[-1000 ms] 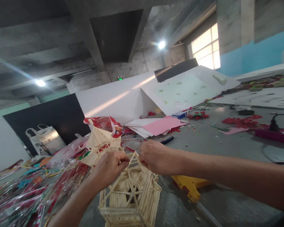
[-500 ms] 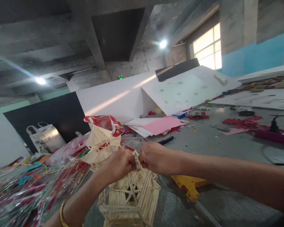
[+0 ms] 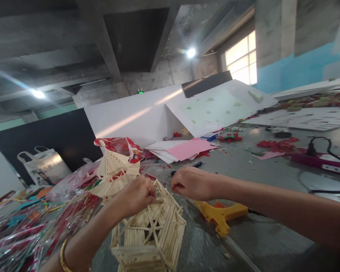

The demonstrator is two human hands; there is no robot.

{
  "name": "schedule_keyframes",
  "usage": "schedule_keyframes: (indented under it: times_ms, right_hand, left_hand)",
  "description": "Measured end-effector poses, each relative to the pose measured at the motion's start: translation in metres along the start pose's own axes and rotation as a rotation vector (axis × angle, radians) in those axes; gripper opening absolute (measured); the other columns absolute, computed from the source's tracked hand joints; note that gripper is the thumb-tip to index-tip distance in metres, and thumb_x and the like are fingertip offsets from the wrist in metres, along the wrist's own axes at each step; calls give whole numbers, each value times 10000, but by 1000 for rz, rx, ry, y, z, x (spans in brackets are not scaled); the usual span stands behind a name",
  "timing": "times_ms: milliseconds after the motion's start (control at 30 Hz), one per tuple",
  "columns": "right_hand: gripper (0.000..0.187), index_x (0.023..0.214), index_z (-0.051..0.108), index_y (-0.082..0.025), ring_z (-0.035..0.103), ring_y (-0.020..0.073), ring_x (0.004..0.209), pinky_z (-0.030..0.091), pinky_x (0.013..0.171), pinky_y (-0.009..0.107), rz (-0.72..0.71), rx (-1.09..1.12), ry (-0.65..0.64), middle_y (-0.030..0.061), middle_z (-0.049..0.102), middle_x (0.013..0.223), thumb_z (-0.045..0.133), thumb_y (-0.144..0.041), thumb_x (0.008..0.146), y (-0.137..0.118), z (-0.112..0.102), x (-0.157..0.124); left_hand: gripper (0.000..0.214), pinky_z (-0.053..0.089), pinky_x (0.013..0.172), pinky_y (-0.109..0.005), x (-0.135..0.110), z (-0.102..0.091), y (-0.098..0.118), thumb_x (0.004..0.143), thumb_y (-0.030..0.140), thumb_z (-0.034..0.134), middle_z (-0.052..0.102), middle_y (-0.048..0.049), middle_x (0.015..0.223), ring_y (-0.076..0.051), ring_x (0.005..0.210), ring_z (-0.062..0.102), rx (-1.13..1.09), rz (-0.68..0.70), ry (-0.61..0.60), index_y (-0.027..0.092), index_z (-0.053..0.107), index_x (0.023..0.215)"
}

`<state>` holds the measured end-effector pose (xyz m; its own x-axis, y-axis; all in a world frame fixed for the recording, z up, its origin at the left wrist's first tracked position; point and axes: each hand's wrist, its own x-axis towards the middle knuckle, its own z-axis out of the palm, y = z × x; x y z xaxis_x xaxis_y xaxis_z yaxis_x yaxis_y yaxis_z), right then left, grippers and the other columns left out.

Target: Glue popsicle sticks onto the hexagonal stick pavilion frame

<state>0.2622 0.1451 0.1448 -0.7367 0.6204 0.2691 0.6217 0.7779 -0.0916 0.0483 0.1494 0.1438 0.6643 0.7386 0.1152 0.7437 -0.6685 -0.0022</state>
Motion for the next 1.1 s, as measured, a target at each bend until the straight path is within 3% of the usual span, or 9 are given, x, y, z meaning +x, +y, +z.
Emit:
schedule_keyframes:
  times_ms: [233, 667, 900, 1100]
  right_hand:
    - [222, 698, 690, -143, 399, 89, 518, 256, 502, 213, 19, 13, -41, 24, 620, 620, 470, -117, 698, -6, 6, 1]
    - [214, 710, 679, -141, 534, 151, 630, 315, 560, 261, -4, -184, -75, 74, 667, 724, 467, -149, 739, -13, 13, 0]
    - [136, 669, 648, -144, 524, 179, 663, 321, 600, 302, -134, -360, -29, 75, 634, 683, 525, -173, 718, -9, 28, 0]
    - [127, 649, 619, -133, 483, 181, 649, 310, 626, 326, -217, -406, 34, 79, 593, 661, 527, -197, 709, -14, 26, -6]
  left_hand:
    - [162, 326, 617, -212, -1, -2, 4, 667, 115, 493, 587, 5, 663, -108, 661, 507, -3, -7, -4, 174, 636, 620]
    - [195, 340, 631, -212, 1, -12, 14, 653, 57, 459, 595, -11, 710, -114, 689, 498, 67, 25, -52, 159, 624, 636]
    - [206, 341, 637, -212, 2, -16, 18, 672, 42, 455, 597, -14, 715, -109, 701, 498, 83, 24, -97, 150, 628, 640]
    - [208, 334, 632, -221, 3, -14, 14, 696, 52, 465, 593, -17, 703, -113, 691, 495, 130, 63, -91, 153, 639, 642]
